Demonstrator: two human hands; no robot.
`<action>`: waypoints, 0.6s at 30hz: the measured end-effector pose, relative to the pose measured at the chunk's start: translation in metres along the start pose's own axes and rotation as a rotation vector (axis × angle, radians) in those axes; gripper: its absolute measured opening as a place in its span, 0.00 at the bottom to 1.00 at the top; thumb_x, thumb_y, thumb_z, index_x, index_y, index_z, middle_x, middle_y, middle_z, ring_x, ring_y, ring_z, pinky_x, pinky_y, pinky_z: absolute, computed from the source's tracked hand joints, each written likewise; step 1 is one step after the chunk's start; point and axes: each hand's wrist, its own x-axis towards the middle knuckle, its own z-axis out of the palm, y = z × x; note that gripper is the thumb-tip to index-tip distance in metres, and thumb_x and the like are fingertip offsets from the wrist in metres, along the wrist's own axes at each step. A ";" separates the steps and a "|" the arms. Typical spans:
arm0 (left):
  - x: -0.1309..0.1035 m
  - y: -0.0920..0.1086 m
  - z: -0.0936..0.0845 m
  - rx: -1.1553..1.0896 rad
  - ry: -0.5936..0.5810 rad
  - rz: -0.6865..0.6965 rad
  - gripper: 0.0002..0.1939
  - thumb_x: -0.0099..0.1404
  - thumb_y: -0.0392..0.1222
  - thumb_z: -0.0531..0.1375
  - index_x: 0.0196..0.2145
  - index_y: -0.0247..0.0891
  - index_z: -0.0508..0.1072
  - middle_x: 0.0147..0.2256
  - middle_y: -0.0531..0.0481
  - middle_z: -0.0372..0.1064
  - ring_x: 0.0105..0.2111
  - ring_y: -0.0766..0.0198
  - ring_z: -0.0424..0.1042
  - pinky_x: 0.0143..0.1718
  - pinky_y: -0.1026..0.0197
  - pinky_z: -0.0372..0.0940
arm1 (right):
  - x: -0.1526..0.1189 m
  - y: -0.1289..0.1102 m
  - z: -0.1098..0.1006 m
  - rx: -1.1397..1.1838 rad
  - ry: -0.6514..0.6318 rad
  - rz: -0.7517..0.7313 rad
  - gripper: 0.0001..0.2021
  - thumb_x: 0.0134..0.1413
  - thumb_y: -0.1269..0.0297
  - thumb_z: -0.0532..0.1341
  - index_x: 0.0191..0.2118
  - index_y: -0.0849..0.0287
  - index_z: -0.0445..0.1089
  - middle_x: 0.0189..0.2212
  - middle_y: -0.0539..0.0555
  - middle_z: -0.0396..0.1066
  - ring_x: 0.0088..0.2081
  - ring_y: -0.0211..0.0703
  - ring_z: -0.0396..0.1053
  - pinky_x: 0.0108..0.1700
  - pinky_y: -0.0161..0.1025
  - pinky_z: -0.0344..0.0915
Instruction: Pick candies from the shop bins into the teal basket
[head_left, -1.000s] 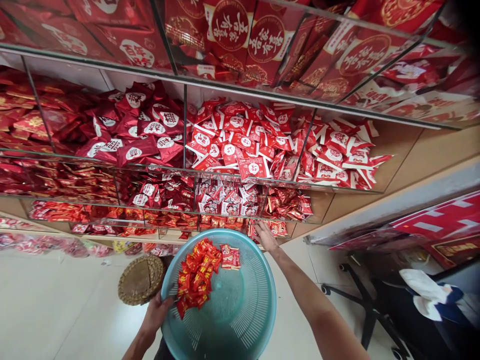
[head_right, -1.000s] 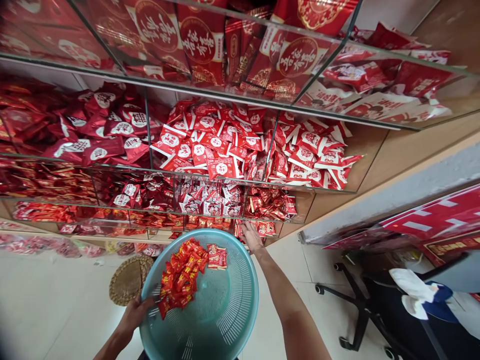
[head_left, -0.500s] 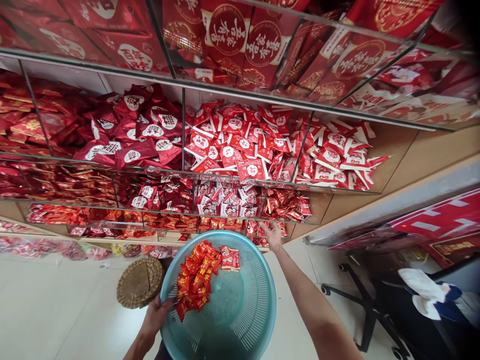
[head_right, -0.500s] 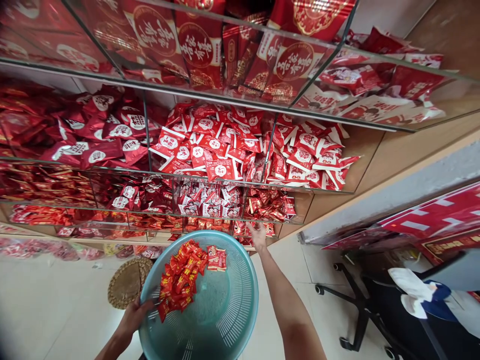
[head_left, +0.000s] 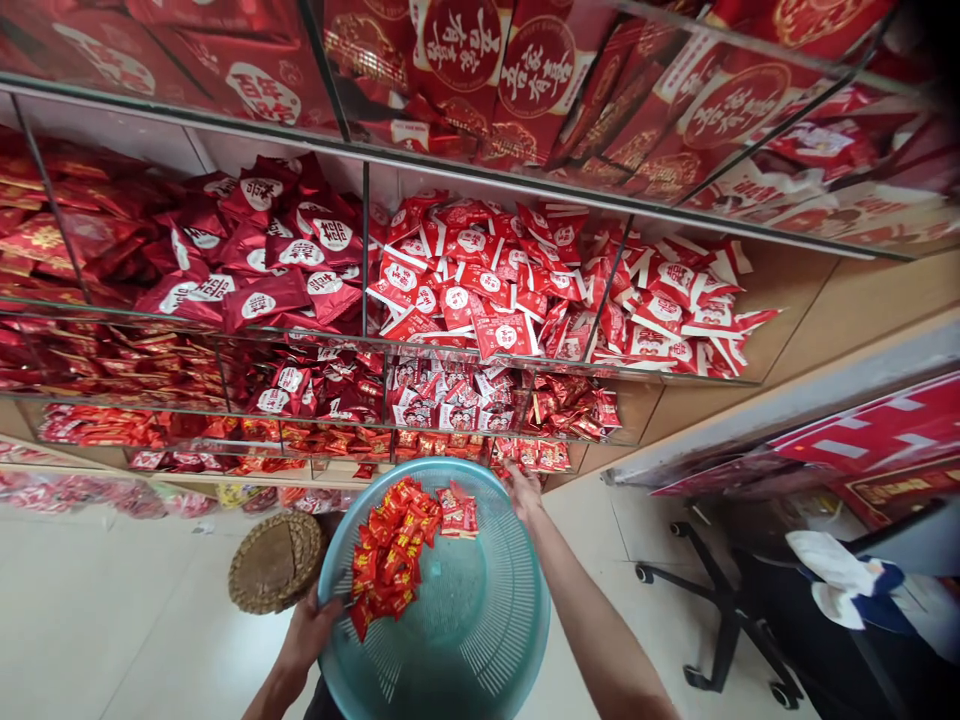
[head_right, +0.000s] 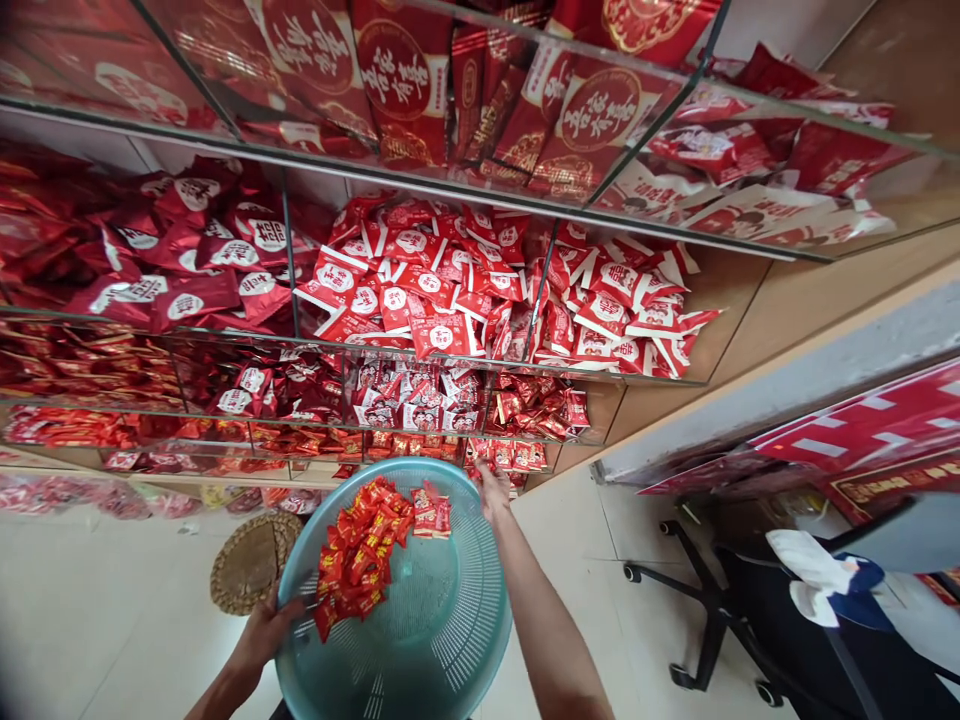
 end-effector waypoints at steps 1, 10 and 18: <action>-0.001 0.001 0.000 0.000 -0.009 -0.008 0.12 0.42 0.47 0.64 0.24 0.39 0.69 0.19 0.53 0.70 0.21 0.60 0.69 0.23 0.60 0.65 | 0.002 0.003 0.006 0.016 0.023 -0.001 0.22 0.23 0.53 0.75 0.26 0.55 0.66 0.23 0.47 0.73 0.26 0.40 0.72 0.26 0.35 0.68; -0.001 0.007 0.002 -0.008 0.020 0.001 0.13 0.42 0.47 0.63 0.26 0.38 0.71 0.21 0.53 0.70 0.22 0.61 0.68 0.24 0.60 0.64 | -0.032 0.013 0.003 0.011 -0.064 0.048 0.22 0.30 0.50 0.74 0.32 0.56 0.70 0.26 0.48 0.75 0.26 0.41 0.72 0.29 0.39 0.71; -0.005 0.007 0.004 -0.037 0.026 -0.041 0.14 0.42 0.46 0.63 0.27 0.38 0.71 0.20 0.54 0.70 0.21 0.61 0.68 0.25 0.60 0.64 | -0.049 0.052 0.002 -0.368 -0.162 0.106 0.12 0.36 0.56 0.71 0.26 0.54 0.72 0.23 0.50 0.74 0.28 0.45 0.73 0.29 0.40 0.70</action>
